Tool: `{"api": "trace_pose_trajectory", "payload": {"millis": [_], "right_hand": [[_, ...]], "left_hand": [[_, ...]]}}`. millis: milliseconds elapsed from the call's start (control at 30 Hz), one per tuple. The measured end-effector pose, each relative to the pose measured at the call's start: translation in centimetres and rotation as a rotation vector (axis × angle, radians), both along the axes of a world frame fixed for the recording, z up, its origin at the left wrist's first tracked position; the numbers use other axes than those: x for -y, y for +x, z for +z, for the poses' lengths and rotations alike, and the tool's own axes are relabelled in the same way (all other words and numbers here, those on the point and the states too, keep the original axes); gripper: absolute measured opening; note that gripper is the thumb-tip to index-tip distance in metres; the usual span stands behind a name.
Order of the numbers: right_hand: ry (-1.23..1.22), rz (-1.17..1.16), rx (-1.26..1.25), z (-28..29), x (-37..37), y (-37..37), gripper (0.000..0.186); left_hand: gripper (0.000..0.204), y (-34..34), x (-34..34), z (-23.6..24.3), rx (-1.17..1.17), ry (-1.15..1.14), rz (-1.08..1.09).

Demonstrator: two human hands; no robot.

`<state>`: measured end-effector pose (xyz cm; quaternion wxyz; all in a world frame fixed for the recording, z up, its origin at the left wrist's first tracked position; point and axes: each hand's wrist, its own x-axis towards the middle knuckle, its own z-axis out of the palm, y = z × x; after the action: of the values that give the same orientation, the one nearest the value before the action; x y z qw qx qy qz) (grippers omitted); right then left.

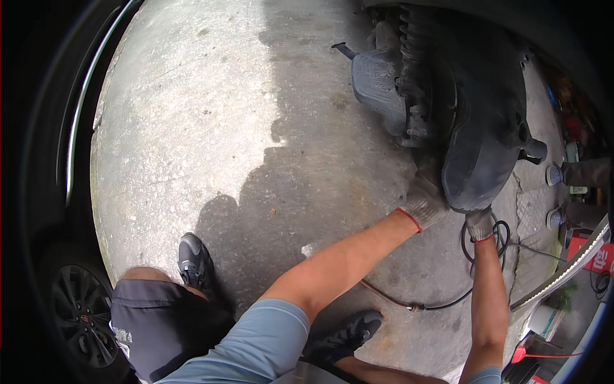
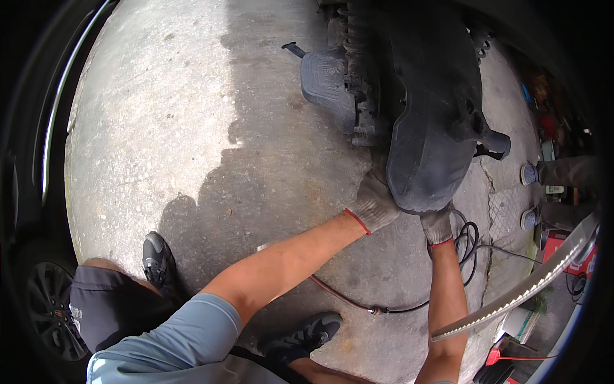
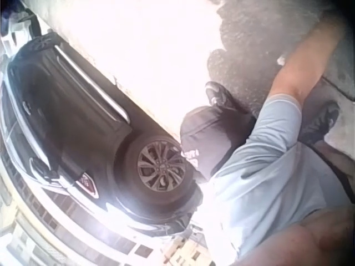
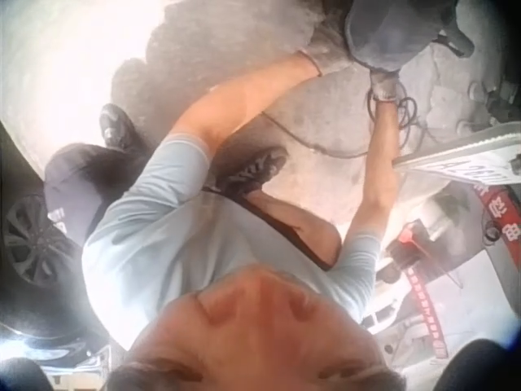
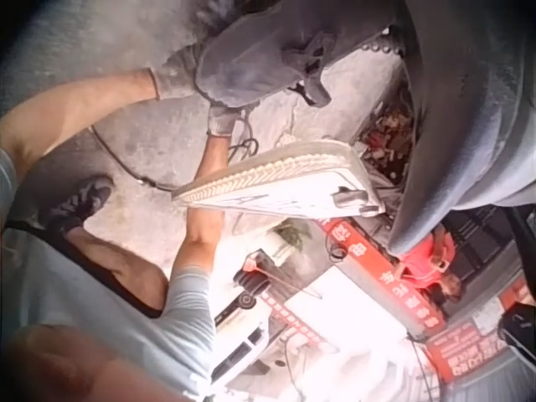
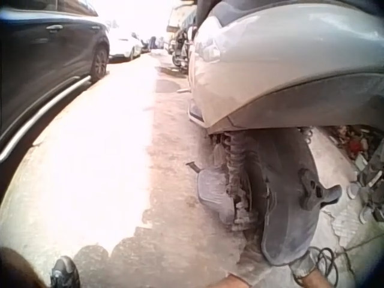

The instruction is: Using a screwdriver and air compressor hose to service or repair a scooter's wheel and internal components.

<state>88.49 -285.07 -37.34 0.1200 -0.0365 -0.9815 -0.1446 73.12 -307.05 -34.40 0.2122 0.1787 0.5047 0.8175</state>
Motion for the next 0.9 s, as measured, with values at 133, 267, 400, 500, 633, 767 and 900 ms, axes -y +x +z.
{"api": "trace_pose_trajectory", "payload": {"millis": [133,267,400,500,633,767,900], "right_hand": [[-0.017,-0.015,0.004,0.0,-0.2,-0.6,0.060],[-0.067,-0.052,0.006,0.4,1.0,-1.8,0.056],[-0.088,-0.108,0.011,1.4,3.1,-1.8,0.052],[-0.105,-0.090,-0.032,2.3,6.0,-1.4,0.049],[-0.768,-0.682,-0.036,2.6,12.1,-1.7,0.043],[-0.955,-0.547,0.769,1.0,23.0,1.7,0.043],[-0.461,-0.142,1.211,-2.4,30.8,5.5,0.071]], "left_hand": [[0.060,-0.3,0.0,0.2,-0.260,-0.376,-0.026],[0.064,-0.2,-0.4,0.0,-0.345,-0.365,0.074],[0.057,0.2,-0.8,-0.4,-0.320,-0.302,0.177],[0.064,0.2,-0.3,-0.7,-0.246,-0.214,0.157],[0.063,-0.4,1.9,-1.3,-0.355,-0.492,-0.098],[0.055,-1.0,5.4,-2.5,-0.184,-0.689,-0.262],[0.051,0.2,8.3,-3.4,0.042,-0.708,-0.367]]}}
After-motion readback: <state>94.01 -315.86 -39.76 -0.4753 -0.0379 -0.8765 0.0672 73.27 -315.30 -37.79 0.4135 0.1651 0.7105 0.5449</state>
